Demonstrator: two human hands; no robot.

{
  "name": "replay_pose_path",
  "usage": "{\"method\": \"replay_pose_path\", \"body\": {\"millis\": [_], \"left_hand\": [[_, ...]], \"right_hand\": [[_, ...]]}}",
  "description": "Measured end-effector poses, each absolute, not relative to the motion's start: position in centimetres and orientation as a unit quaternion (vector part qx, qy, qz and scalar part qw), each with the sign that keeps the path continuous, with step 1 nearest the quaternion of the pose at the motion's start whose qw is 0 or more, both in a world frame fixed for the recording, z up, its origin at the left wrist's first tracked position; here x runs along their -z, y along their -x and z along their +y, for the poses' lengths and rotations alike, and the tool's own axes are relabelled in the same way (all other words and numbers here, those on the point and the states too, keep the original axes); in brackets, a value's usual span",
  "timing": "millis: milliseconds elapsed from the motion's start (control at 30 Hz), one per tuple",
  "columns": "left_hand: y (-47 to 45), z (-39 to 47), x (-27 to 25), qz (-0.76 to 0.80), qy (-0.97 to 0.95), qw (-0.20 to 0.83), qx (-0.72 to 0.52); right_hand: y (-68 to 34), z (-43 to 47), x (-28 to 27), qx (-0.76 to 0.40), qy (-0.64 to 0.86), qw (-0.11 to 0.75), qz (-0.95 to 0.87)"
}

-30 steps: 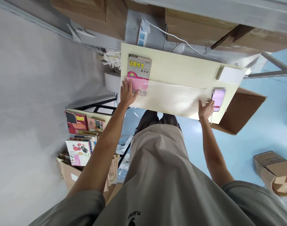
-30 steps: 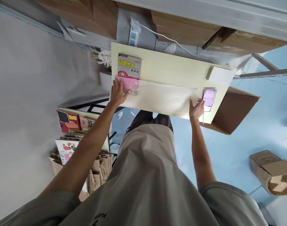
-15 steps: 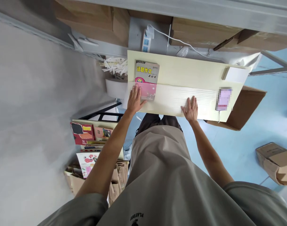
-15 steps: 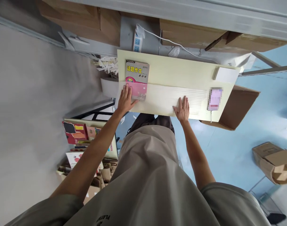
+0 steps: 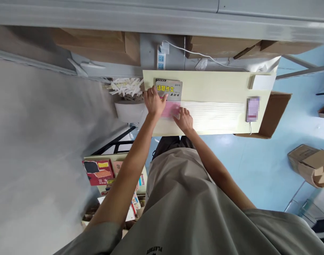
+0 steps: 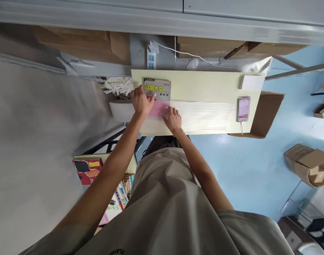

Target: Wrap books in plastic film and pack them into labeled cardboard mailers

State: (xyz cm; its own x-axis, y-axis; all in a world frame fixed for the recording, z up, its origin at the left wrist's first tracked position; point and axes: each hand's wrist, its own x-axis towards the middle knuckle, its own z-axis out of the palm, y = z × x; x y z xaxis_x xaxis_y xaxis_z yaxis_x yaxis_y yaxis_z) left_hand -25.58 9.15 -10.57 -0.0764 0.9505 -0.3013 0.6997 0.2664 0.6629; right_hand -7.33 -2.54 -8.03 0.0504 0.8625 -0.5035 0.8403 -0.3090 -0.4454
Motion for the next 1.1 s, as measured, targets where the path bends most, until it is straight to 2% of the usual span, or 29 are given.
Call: {"method": "replay_pose_path", "body": {"millis": [133, 300, 367, 433, 533, 667, 767, 833, 933, 1033, 1100], "left_hand": [[25.0, 14.0, 12.9, 0.757, -0.491, 0.407, -0.145], [27.2, 15.7, 13.6, 0.689, -0.437, 0.557, -0.155], [28.0, 15.9, 12.9, 0.668, -0.447, 0.562, -0.197], [28.3, 16.2, 11.3, 0.65, -0.486, 0.522, -0.261], [28.0, 16.2, 6.5, 0.6, -0.585, 0.428, -0.339], [25.7, 13.8, -3.7, 0.529, -0.693, 0.314, -0.377], [22.9, 11.0, -11.0, 0.518, -0.712, 0.243, -0.407], [21.1, 9.3, -13.5, 0.498, -0.696, 0.239, -0.458], [18.1, 7.0, -12.2, 0.484, -0.624, 0.385, -0.478], [13.9, 3.9, -5.6, 0.504, -0.498, 0.567, -0.42], [10.5, 1.5, -0.3, 0.54, -0.417, 0.632, -0.368]], "right_hand": [[6.8, -2.3, 9.6, -0.392, 0.735, 0.051, -0.551], [5.3, -3.0, 11.1, -0.41, 0.715, 0.082, -0.561], [5.3, -3.1, 11.7, -0.407, 0.719, 0.101, -0.555], [5.2, -3.1, 12.4, -0.409, 0.724, 0.119, -0.543], [4.9, -3.1, 13.3, -0.428, 0.711, 0.133, -0.542], [4.5, -2.6, 14.2, -0.458, 0.691, 0.165, -0.535], [3.7, -1.5, 14.5, -0.533, 0.666, 0.218, -0.475], [1.8, -0.9, 14.1, -0.612, 0.618, 0.271, -0.413], [-4.2, -1.4, 12.3, -0.696, 0.533, 0.346, -0.335], [-12.5, -3.8, 9.3, -0.73, 0.496, 0.366, -0.295], [-17.2, -6.0, 7.7, -0.73, 0.509, 0.351, -0.293]]}}
